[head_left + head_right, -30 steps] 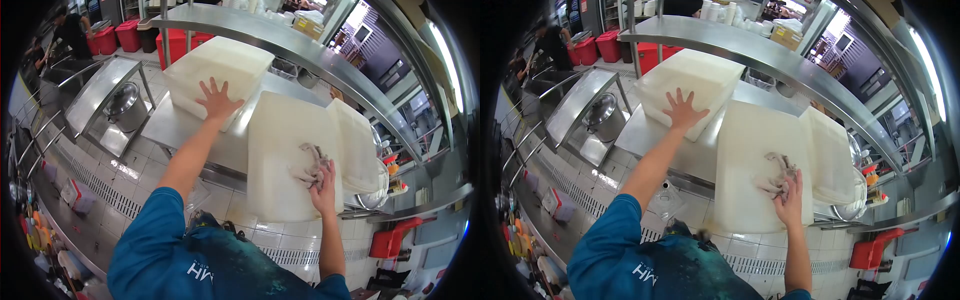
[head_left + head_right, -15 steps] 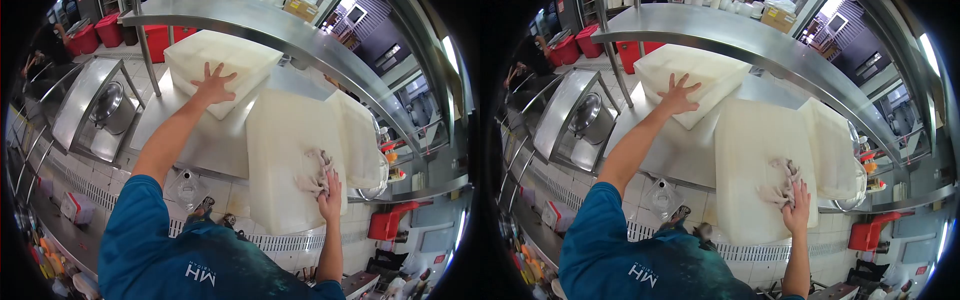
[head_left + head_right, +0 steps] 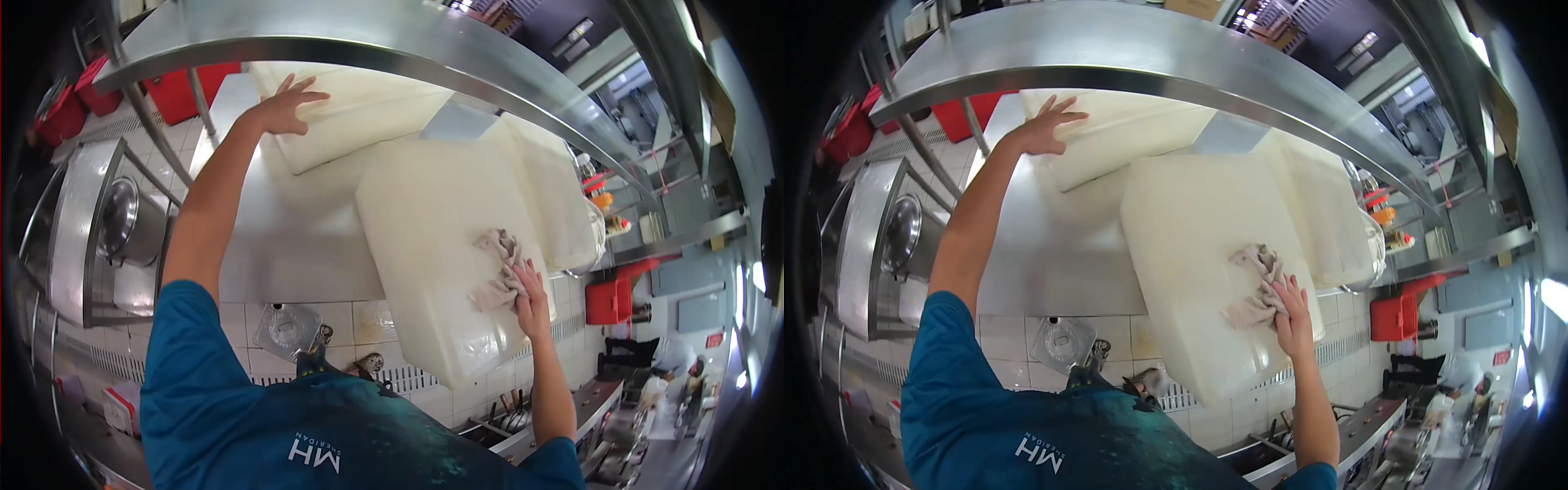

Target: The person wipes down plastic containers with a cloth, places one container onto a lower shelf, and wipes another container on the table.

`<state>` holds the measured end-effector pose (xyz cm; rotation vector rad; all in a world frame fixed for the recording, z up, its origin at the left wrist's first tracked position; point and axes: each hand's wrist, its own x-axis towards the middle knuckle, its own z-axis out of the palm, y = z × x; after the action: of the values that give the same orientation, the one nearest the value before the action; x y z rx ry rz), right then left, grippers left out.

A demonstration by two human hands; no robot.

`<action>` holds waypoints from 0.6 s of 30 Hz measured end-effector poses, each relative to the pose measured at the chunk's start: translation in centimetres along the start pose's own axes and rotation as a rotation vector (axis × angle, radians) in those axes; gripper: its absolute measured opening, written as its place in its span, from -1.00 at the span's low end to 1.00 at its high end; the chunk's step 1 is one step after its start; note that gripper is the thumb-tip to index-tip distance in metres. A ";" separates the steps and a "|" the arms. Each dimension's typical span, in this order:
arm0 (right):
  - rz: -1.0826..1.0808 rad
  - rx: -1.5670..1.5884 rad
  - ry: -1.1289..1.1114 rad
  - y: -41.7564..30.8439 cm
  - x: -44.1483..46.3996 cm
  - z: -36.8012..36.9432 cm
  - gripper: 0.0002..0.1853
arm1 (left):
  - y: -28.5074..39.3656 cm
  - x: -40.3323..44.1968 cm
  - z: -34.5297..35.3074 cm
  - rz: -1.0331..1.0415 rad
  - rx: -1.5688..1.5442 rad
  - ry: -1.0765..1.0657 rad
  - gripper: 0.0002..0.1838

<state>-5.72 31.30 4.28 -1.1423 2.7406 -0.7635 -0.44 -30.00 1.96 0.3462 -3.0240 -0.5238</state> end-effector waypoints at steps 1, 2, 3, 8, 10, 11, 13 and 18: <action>0.013 0.000 0.017 -0.1 0.0 -0.1 -0.37 | 1.6 -0.3 1.1 0.021 0.007 0.000 -0.11; 0.036 0.111 0.030 -0.3 0.3 -0.2 -0.41 | 3.4 -0.2 2.6 0.002 0.061 0.129 -0.16; 0.056 0.224 0.041 -0.6 1.1 -0.2 -0.45 | 5.5 -0.5 3.6 -0.019 0.114 0.261 -0.20; 0.026 0.490 0.018 -7.9 8.3 0.1 -0.54 | 23.6 -7.1 5.3 0.705 -0.707 0.258 -0.41; -0.014 0.600 0.039 -11.0 10.9 0.2 -0.51 | 26.4 -6.7 5.8 0.673 -0.814 0.275 -0.46; -0.052 0.715 0.048 -11.9 11.5 0.2 -0.47 | 26.9 -6.3 6.2 0.626 -0.922 0.285 -0.50; -0.128 0.673 0.104 -12.0 11.8 -0.3 -0.42 | 25.3 -4.0 6.5 0.357 -1.005 0.220 -0.68; 0.007 0.083 0.007 -4.9 9.9 1.9 -0.28 | 18.6 10.0 6.4 0.117 -1.101 0.465 -0.68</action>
<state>-9.16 20.79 6.14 -1.1152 2.6898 -0.8730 -14.70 -13.15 2.39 0.1644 -1.9079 -1.6455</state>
